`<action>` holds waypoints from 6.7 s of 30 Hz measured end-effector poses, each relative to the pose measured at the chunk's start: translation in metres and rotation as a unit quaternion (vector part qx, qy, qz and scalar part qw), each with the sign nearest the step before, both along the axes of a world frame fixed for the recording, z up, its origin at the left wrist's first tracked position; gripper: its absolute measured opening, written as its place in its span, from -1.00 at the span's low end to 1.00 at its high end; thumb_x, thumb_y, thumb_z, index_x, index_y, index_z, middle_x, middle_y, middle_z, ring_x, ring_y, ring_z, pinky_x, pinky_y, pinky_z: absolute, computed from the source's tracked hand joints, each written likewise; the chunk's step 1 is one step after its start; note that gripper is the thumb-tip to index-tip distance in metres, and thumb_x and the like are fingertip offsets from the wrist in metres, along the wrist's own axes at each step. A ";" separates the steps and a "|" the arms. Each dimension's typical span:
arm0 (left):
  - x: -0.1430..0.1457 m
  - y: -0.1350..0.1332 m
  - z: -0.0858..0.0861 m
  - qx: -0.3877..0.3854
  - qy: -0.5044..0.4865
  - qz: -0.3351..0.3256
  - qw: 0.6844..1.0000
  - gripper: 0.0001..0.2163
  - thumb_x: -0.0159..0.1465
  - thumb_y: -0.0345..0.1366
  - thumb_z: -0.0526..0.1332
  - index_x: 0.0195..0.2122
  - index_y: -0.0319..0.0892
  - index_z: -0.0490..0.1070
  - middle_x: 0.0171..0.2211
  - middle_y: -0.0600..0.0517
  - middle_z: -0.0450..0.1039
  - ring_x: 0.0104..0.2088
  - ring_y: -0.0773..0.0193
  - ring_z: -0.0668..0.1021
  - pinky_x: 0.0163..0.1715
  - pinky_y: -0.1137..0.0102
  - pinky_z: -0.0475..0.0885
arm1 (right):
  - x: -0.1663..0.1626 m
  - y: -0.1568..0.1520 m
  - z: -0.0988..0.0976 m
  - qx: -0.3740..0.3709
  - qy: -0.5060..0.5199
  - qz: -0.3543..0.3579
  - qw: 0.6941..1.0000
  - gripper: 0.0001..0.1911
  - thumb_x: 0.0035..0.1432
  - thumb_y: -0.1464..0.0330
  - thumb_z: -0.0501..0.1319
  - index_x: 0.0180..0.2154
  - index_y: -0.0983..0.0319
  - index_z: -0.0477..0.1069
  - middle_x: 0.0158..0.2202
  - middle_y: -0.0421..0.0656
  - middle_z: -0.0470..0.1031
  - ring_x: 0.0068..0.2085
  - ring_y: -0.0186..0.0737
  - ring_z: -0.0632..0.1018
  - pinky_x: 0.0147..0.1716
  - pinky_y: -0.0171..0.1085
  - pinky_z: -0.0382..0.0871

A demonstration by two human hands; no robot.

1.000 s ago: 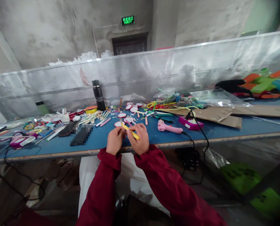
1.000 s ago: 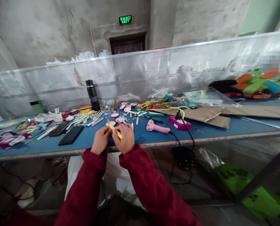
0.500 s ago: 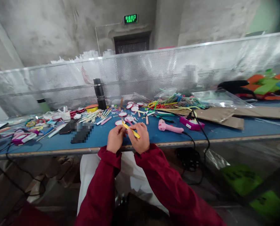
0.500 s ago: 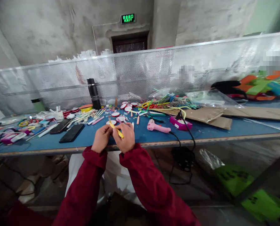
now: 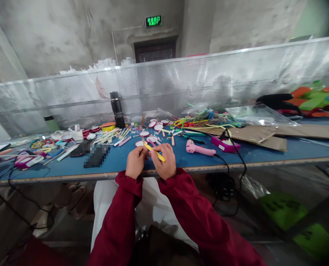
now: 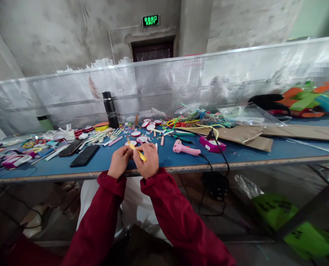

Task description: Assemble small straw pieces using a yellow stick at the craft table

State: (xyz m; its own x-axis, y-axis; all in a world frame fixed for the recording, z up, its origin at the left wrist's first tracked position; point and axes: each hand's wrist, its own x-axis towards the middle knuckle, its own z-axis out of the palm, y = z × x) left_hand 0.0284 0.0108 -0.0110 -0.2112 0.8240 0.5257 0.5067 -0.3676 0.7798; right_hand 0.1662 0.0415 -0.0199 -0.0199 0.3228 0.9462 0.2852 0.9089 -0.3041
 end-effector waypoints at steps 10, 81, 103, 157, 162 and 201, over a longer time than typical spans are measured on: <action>0.000 0.000 0.000 0.006 -0.014 -0.003 1.000 -0.79 0.33 -0.27 0.13 -0.42 -0.18 0.43 -0.50 0.09 0.46 -0.47 0.33 0.43 -0.41 0.47 0.30 | -0.001 0.000 0.000 0.008 0.009 -0.023 1.000 -0.89 0.29 0.39 0.18 -0.34 0.12 0.37 -0.42 -0.20 0.55 -0.33 -0.15 0.54 -0.11 -0.08 0.38; -0.002 0.003 -0.004 0.005 0.011 -0.002 1.000 -0.78 0.34 -0.27 0.12 -0.42 -0.18 0.45 -0.55 0.11 0.43 -0.47 0.33 0.42 -0.40 0.45 0.25 | -0.001 0.000 -0.001 0.011 -0.003 -0.016 1.000 -0.89 0.29 0.37 0.18 -0.34 0.13 0.38 -0.40 -0.20 0.56 -0.31 -0.15 0.53 -0.05 -0.06 0.35; -0.002 0.003 -0.003 0.007 0.007 -0.008 1.000 -0.78 0.34 -0.26 0.13 -0.41 -0.19 0.46 -0.54 0.11 0.43 -0.47 0.33 0.43 -0.42 0.47 0.27 | -0.001 0.001 -0.001 0.010 -0.008 -0.009 1.000 -0.89 0.28 0.39 0.18 -0.34 0.13 0.37 -0.40 -0.21 0.56 -0.31 -0.16 0.53 -0.05 -0.06 0.34; -0.002 0.001 -0.002 -0.008 -0.030 -0.040 0.999 -0.75 0.35 -0.18 0.10 -0.39 -0.18 0.43 -0.44 0.07 0.48 -0.44 0.34 0.44 -0.39 0.47 0.34 | -0.002 0.002 -0.001 0.009 0.008 -0.027 1.000 -0.89 0.30 0.39 0.18 -0.33 0.13 0.37 -0.40 -0.20 0.56 -0.31 -0.15 0.53 -0.05 -0.08 0.32; -0.002 0.003 -0.003 -0.004 -0.055 -0.043 0.998 -0.79 0.33 -0.20 0.12 -0.39 -0.18 0.41 -0.47 0.08 0.48 -0.45 0.33 0.45 -0.39 0.46 0.35 | -0.001 0.001 -0.001 0.016 0.015 -0.024 0.999 -0.89 0.29 0.41 0.19 -0.34 0.13 0.36 -0.40 -0.21 0.55 -0.31 -0.16 0.53 -0.07 -0.09 0.33; -0.001 0.002 -0.003 0.017 -0.016 -0.010 1.000 -0.79 0.32 -0.25 0.15 -0.46 -0.17 0.40 -0.52 0.11 0.42 -0.46 0.33 0.42 -0.42 0.46 0.30 | -0.002 0.002 -0.001 0.033 -0.003 -0.020 0.999 -0.90 0.31 0.38 0.19 -0.31 0.14 0.39 -0.40 -0.19 0.55 -0.31 -0.15 0.53 -0.11 -0.10 0.38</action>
